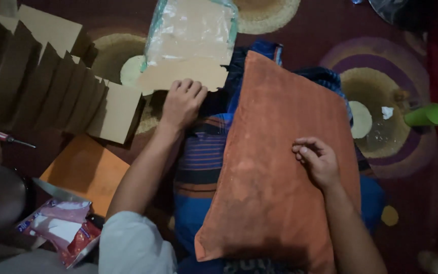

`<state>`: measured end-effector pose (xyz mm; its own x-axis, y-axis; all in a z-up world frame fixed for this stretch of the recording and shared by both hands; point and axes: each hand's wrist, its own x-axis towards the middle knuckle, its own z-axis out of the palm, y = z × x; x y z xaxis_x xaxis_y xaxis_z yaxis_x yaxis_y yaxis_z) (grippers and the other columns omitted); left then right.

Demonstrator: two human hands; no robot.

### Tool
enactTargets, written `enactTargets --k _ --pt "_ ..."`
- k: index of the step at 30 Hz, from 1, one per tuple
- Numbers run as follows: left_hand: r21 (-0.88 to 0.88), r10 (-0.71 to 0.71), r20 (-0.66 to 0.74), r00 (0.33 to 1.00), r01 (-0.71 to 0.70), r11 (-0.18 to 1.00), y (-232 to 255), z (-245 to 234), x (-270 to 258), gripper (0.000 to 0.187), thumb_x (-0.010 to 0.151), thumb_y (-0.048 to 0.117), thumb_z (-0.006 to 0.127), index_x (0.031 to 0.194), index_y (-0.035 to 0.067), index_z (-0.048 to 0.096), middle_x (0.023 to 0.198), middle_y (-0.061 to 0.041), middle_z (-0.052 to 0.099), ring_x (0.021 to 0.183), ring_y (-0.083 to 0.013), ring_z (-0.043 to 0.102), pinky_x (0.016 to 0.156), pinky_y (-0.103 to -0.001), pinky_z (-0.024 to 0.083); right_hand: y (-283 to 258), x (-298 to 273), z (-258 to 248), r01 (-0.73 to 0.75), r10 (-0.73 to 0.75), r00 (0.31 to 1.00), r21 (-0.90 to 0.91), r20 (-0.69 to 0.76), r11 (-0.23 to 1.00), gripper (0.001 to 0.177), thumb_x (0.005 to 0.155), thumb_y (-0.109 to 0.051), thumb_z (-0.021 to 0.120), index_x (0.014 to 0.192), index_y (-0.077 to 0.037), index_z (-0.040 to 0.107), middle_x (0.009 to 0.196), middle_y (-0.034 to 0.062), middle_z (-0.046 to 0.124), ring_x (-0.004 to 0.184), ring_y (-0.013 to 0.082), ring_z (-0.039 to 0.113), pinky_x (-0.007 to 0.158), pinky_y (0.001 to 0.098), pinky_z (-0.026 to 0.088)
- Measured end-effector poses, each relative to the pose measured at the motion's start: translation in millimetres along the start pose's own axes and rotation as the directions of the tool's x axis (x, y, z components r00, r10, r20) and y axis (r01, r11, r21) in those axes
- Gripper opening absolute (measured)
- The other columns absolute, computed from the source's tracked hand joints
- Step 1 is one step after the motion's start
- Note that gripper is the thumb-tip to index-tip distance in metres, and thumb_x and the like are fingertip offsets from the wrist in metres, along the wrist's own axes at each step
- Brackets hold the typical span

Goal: Folding a cardboard sheet into a box container

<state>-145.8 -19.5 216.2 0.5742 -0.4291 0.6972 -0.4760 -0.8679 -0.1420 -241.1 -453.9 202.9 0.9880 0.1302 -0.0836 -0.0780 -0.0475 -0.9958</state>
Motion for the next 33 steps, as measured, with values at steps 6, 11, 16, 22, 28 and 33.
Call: enactTargets --k 6,11,16,22,28,33 --pt "0.099 -0.046 -0.098 0.994 0.056 0.994 -8 -80 16 0.018 0.104 0.011 0.053 0.096 0.013 0.069 0.089 -0.004 0.061 0.079 -0.0221 0.066 0.072 -0.032 0.052 -5 3 5 -0.008 0.008 1.0 0.037 -0.003 0.999 0.023 0.098 0.001 0.061 0.12 0.006 0.067 0.094 0.0214 0.074 0.075 0.0166 0.066 0.063 0.0255 0.054" --pt "0.04 -0.098 -0.255 0.962 0.112 0.993 22 -173 77 0.014 0.104 0.008 0.062 0.1 0.014 0.074 0.096 -0.004 0.064 0.072 -0.0196 0.065 0.065 -0.029 0.053 -7 7 21 -0.05 0.063 0.993 0.121 -0.101 0.991 0.023 0.095 0.001 0.067 0.118 0.006 0.069 0.094 0.0231 0.073 0.076 0.02 0.067 0.067 0.0301 0.058" --pt "-0.163 0.024 -0.33 0.944 -0.082 0.983 112 -200 124 0.012 0.104 0.009 0.064 0.102 0.012 0.076 0.096 -0.008 0.065 0.07 -0.0232 0.064 0.061 -0.029 0.053 -27 -5 27 0.028 0.001 0.995 0.297 -0.097 0.954 0.026 0.1 -0.004 0.059 0.122 0.009 0.063 0.072 0.0207 0.061 0.062 0.022 0.057 0.058 0.0333 0.052" --pt "-0.477 0.291 -0.237 0.927 -0.372 0.796 237 -170 126 0.019 0.103 0.012 0.055 0.104 0.002 0.072 0.094 -0.014 0.062 0.081 -0.0303 0.066 0.052 -0.034 0.052 -37 -64 -20 0.178 -0.088 0.958 0.325 -0.274 0.929 0.041 0.104 -0.016 0.059 0.139 0.002 0.051 0.125 0.0238 0.057 0.107 0.031 0.059 0.091 0.0538 0.055" --pt "-0.625 0.464 -0.033 0.885 -0.381 0.681 314 -141 77 0.013 0.092 0.014 0.062 0.095 0.004 0.07 0.085 -0.009 0.058 0.076 -0.0265 0.063 0.044 -0.031 0.052 24 -101 -54 -0.017 0.363 0.793 0.578 -0.489 0.816 0.04 0.1 -0.036 0.069 0.125 -0.005 0.072 0.1 0.0178 0.074 0.082 0.0241 0.069 0.07 0.0336 0.059" --pt "-0.747 0.182 0.236 0.955 0.058 0.662 288 -95 58 0.038 0.091 0.033 0.071 0.113 0.003 0.067 0.109 -0.019 0.065 0.108 -0.0411 0.064 0.092 -0.048 0.053 32 -103 -77 0.059 0.087 0.977 0.645 -0.193 0.762 0.06 0.102 -0.025 0.046 0.157 -0.004 0.038 0.146 0.0301 0.054 0.123 0.0414 0.062 0.094 0.0525 0.055"
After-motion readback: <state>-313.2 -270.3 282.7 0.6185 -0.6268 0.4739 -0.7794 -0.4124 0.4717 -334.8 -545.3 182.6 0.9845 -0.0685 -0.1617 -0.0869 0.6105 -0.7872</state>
